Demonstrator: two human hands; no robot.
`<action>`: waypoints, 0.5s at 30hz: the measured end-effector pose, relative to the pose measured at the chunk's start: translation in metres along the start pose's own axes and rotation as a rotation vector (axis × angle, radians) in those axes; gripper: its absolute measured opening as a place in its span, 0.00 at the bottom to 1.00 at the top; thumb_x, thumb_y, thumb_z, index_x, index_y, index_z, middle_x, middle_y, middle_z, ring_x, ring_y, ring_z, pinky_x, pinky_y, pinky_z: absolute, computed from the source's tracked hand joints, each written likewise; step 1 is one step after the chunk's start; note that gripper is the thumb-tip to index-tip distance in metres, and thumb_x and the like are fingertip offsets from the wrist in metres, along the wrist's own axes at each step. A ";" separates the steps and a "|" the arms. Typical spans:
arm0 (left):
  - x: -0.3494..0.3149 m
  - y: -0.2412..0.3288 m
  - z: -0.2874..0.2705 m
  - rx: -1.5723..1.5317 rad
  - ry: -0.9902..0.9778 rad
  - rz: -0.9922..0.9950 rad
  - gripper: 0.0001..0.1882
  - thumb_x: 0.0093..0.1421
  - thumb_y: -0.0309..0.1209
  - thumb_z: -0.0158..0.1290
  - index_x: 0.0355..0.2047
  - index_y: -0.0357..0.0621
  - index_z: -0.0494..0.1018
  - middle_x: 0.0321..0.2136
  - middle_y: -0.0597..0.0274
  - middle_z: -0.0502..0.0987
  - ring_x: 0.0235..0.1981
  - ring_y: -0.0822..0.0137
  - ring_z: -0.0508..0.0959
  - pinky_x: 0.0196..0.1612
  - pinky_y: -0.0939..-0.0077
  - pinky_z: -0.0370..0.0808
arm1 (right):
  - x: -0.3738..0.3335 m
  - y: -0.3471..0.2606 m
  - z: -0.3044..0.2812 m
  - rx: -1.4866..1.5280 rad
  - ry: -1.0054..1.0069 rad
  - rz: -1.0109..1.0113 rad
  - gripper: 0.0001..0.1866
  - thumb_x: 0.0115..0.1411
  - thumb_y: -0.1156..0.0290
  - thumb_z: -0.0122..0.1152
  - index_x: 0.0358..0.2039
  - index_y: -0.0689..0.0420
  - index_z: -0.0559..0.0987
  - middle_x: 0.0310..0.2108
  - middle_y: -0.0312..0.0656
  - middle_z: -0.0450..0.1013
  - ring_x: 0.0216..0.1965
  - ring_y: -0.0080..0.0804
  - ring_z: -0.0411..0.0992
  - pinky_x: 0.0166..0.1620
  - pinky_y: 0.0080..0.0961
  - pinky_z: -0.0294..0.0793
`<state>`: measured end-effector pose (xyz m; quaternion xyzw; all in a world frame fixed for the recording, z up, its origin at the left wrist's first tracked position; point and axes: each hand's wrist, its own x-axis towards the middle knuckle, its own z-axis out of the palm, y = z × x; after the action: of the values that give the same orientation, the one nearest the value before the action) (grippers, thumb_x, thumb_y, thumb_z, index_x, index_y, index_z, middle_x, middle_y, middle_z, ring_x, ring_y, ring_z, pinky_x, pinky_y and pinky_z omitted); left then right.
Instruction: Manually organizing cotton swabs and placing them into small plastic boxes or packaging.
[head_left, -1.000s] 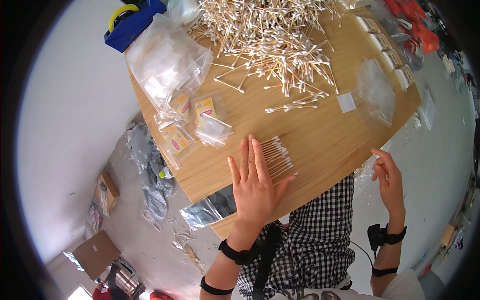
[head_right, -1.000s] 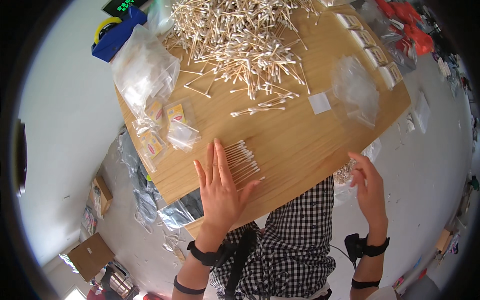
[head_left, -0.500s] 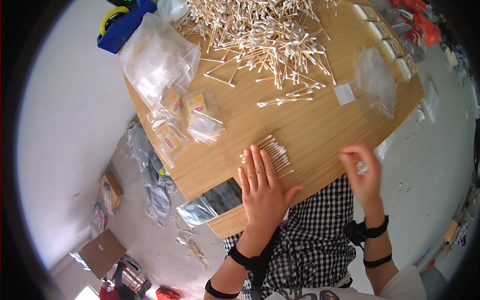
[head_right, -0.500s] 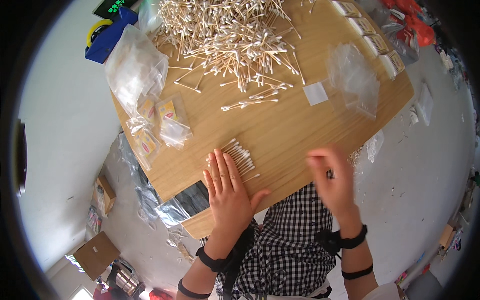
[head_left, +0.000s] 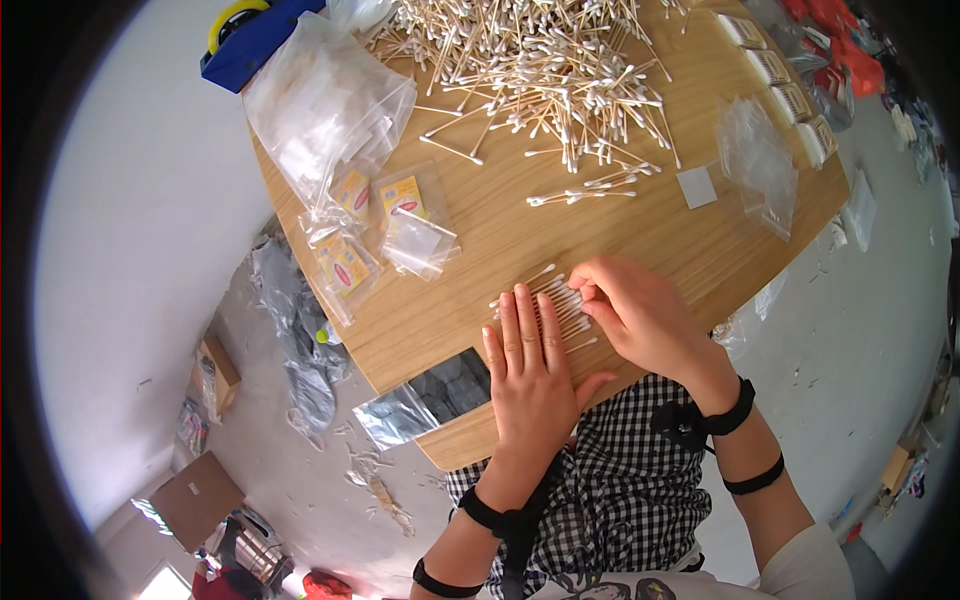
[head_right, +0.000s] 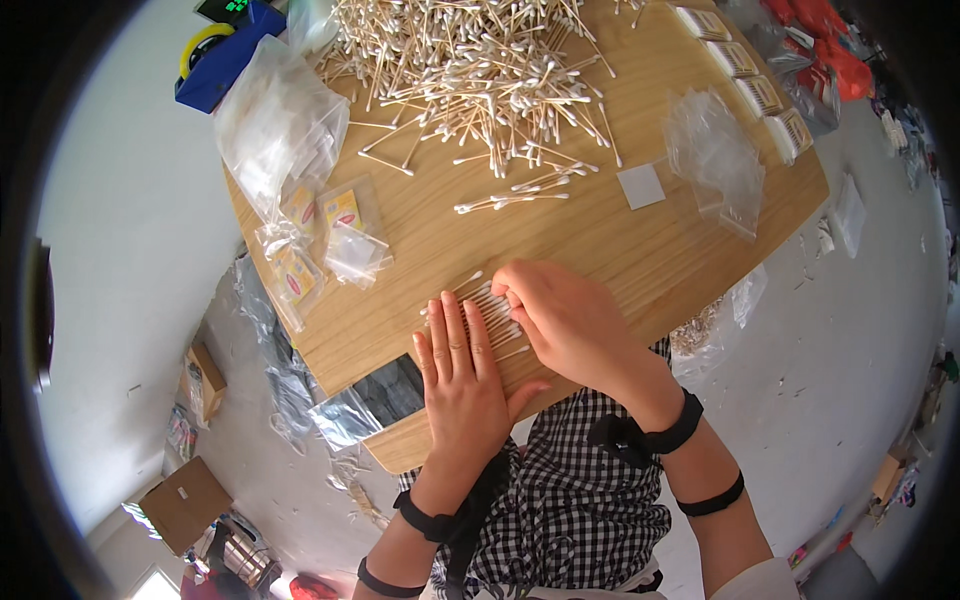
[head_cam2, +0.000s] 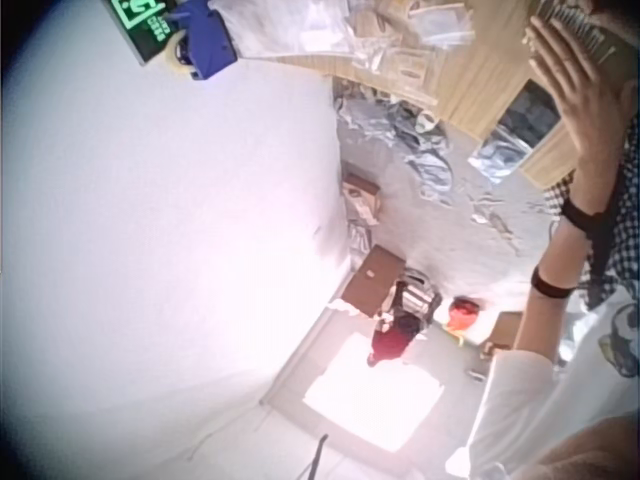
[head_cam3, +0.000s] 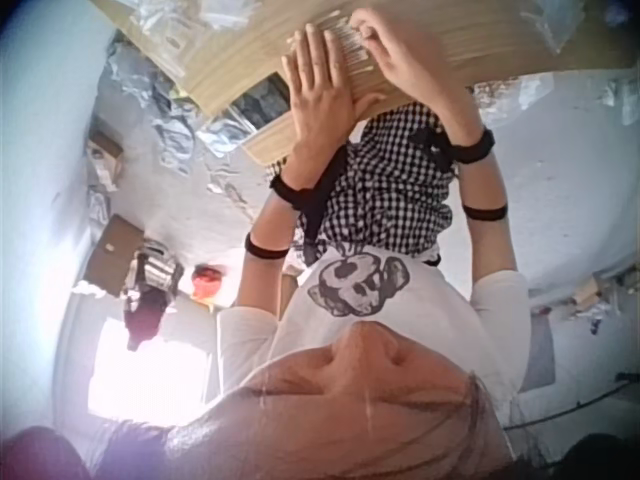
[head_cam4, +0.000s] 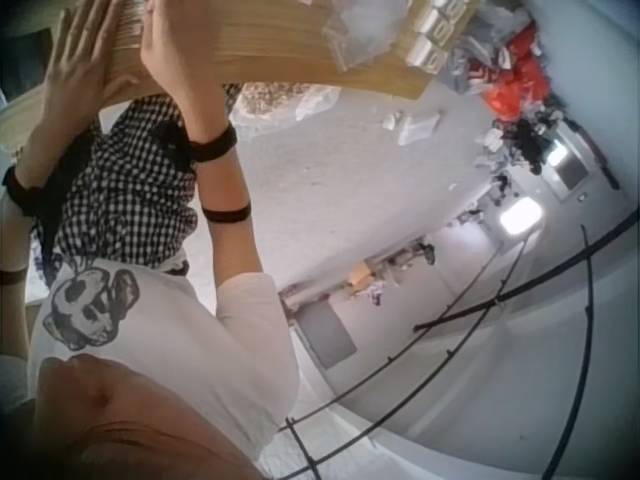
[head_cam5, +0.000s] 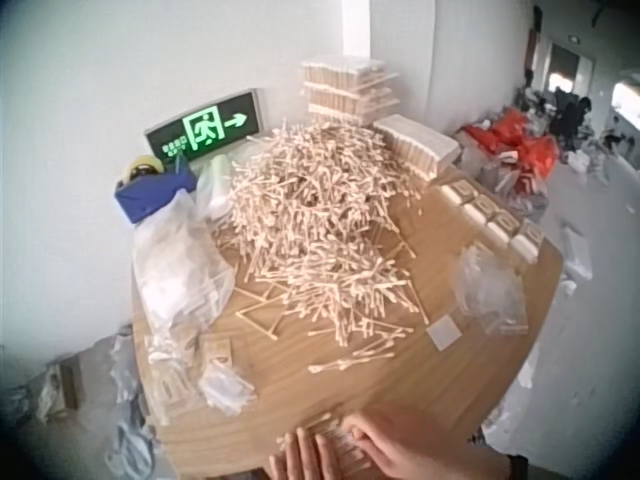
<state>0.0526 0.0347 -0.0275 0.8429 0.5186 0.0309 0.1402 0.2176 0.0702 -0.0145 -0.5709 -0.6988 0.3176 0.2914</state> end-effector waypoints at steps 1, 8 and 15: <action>0.000 0.000 0.000 -0.001 0.001 0.000 0.56 0.52 0.66 0.46 0.63 0.25 0.50 0.65 0.34 0.48 0.68 0.41 0.48 0.65 0.44 0.46 | 0.001 -0.001 0.000 0.003 -0.003 -0.015 0.08 0.57 0.80 0.56 0.37 0.58 0.71 0.29 0.42 0.71 0.30 0.39 0.72 0.32 0.30 0.72; -0.001 -0.002 0.003 -0.051 0.033 -0.012 0.57 0.50 0.65 0.50 0.63 0.25 0.50 0.65 0.33 0.48 0.68 0.42 0.48 0.66 0.45 0.46 | -0.028 0.000 -0.028 0.084 0.083 0.176 0.07 0.59 0.80 0.52 0.38 0.57 0.70 0.29 0.42 0.70 0.30 0.36 0.71 0.34 0.28 0.71; -0.009 -0.013 -0.003 -0.315 0.288 -0.024 0.28 0.53 0.34 0.61 0.54 0.41 0.69 0.56 0.51 0.66 0.60 0.49 0.63 0.62 0.53 0.57 | -0.135 0.044 -0.121 -0.082 0.400 0.516 0.10 0.59 0.82 0.52 0.41 0.59 0.69 0.34 0.36 0.68 0.33 0.22 0.65 0.39 0.19 0.68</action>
<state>0.0370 0.0330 -0.0268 0.7912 0.5322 0.2298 0.1949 0.3614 -0.0427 0.0216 -0.7915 -0.4722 0.2342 0.3094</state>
